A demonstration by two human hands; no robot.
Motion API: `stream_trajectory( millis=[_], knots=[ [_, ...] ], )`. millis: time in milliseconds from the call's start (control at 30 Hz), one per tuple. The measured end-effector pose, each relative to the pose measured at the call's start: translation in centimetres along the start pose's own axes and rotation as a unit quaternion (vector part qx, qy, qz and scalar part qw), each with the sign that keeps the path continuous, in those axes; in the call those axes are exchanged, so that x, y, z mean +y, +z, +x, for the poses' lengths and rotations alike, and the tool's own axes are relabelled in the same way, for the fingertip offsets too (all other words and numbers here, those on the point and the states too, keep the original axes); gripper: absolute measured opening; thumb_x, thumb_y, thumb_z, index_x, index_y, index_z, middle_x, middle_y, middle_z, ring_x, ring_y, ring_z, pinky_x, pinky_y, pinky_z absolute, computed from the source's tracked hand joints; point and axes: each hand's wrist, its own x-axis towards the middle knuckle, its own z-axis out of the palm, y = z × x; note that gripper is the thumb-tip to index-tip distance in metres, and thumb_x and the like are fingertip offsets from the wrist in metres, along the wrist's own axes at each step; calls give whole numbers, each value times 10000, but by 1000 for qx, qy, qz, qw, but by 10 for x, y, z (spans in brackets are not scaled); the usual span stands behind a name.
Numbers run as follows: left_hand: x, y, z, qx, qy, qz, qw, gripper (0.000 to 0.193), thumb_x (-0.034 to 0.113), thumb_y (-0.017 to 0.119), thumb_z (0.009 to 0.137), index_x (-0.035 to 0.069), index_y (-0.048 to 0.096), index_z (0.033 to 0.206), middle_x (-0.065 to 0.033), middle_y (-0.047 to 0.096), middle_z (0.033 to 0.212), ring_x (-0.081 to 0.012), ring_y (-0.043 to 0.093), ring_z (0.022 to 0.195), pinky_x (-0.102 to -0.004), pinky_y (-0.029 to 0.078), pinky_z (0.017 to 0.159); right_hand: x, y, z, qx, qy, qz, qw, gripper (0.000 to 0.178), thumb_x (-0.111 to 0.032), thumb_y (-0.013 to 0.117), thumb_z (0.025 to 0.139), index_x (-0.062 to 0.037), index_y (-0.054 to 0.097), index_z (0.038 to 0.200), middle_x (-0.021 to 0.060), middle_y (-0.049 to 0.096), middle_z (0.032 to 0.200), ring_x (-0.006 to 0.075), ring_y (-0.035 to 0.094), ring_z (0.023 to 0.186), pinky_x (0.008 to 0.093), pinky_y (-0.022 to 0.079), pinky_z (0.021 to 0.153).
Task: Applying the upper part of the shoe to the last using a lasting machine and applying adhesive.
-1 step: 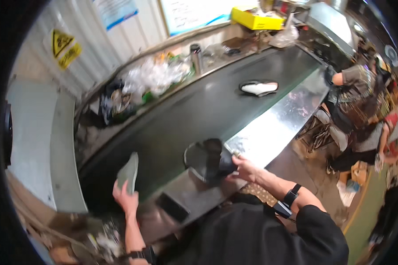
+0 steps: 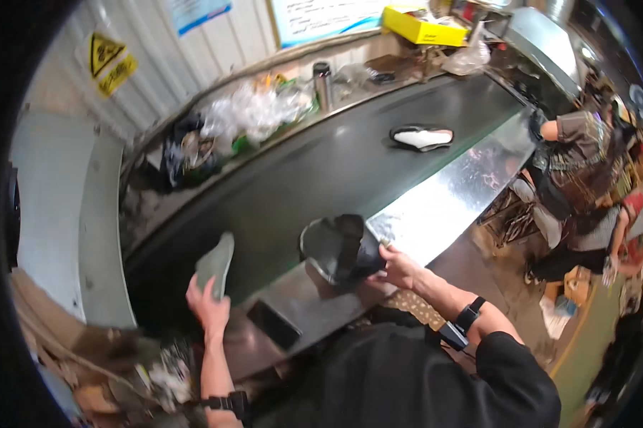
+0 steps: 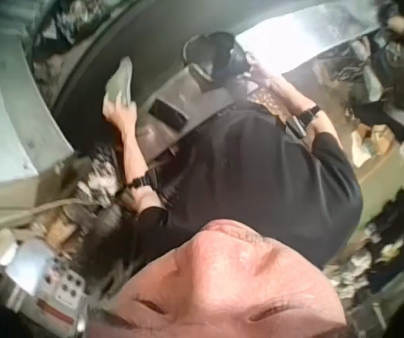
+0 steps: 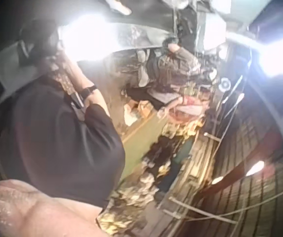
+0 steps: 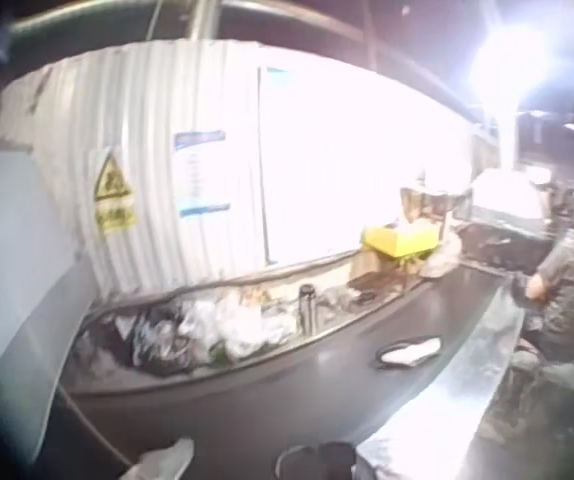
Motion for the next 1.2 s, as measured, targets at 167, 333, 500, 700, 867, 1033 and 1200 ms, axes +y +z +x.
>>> stream_trajectory(
  millis=[167, 333, 500, 700, 867, 1033, 1200],
  knots=[
    [150, 28, -30, -58, 158, -92, 981, 541, 113, 758, 566, 152, 673, 1099, -156, 495, 1344, -381, 452, 1254, -516, 372, 1037, -14, -36, -9, -45, -7, 44, 998, 487, -357, 533, 1026, -174, 385, 1452, 153, 484, 1420, 375, 470, 1323, 670, 433, 1029],
    [239, 84, -94, -26, 339, -86, 937, 353, 147, 678, 745, 243, 665, 1084, -85, 510, 1320, -258, 449, 1250, -463, 329, 1037, -25, -25, -35, -50, -7, 113, 992, 494, -368, 484, 1021, -59, 463, 1406, 186, 512, 1410, 361, 492, 1313, 559, 433, 1076],
    [279, 112, -117, -147, 299, -229, 915, 295, 223, 765, 759, 244, 712, 1048, -82, 559, 1237, -256, 464, 1233, -433, 345, 1015, -34, -26, -61, 51, -89, 18, 995, 433, -286, 514, 1026, -46, 502, 1386, 160, 559, 1349, 283, 534, 1258, 463, 424, 1071],
    [218, 102, -19, -208, -523, -741, 365, 528, 515, 551, 980, 50, 629, 1216, -97, 690, 1072, -248, 652, 1017, -398, 501, 962, -15, -3, -121, -53, -237, -614, 751, 357, -158, 744, 884, 17, 652, 1181, 53, 677, 842, 191, 652, 815, 352, 448, 1015],
    [166, 129, -1, -285, -491, -595, 569, 331, 335, 667, 952, 33, 685, 1086, -64, 704, 986, -229, 652, 902, -354, 503, 853, 45, -37, -92, -174, -488, -754, 405, 350, -113, 810, 752, -51, 683, 1072, 80, 591, 873, 259, 613, 915, 528, 426, 1083],
    [159, 165, 13, -133, -424, -320, 837, 313, 277, 640, 965, -25, 667, 1042, -144, 704, 922, -275, 672, 922, -415, 505, 826, 71, -27, -59, -117, -562, -648, 501, 771, -189, 927, 676, -11, 557, 1329, 233, 497, 1317, 394, 513, 1218, 462, 439, 1048],
    [180, 185, -1, -56, -395, -206, 894, 245, 243, 537, 1004, 6, 600, 993, -230, 688, 977, -400, 653, 971, -479, 488, 858, 89, -24, -39, -63, -464, -549, 692, 1066, -267, 929, 698, 69, 304, 1493, 278, 394, 1479, 424, 403, 1381, 441, 371, 1116]
  ],
)
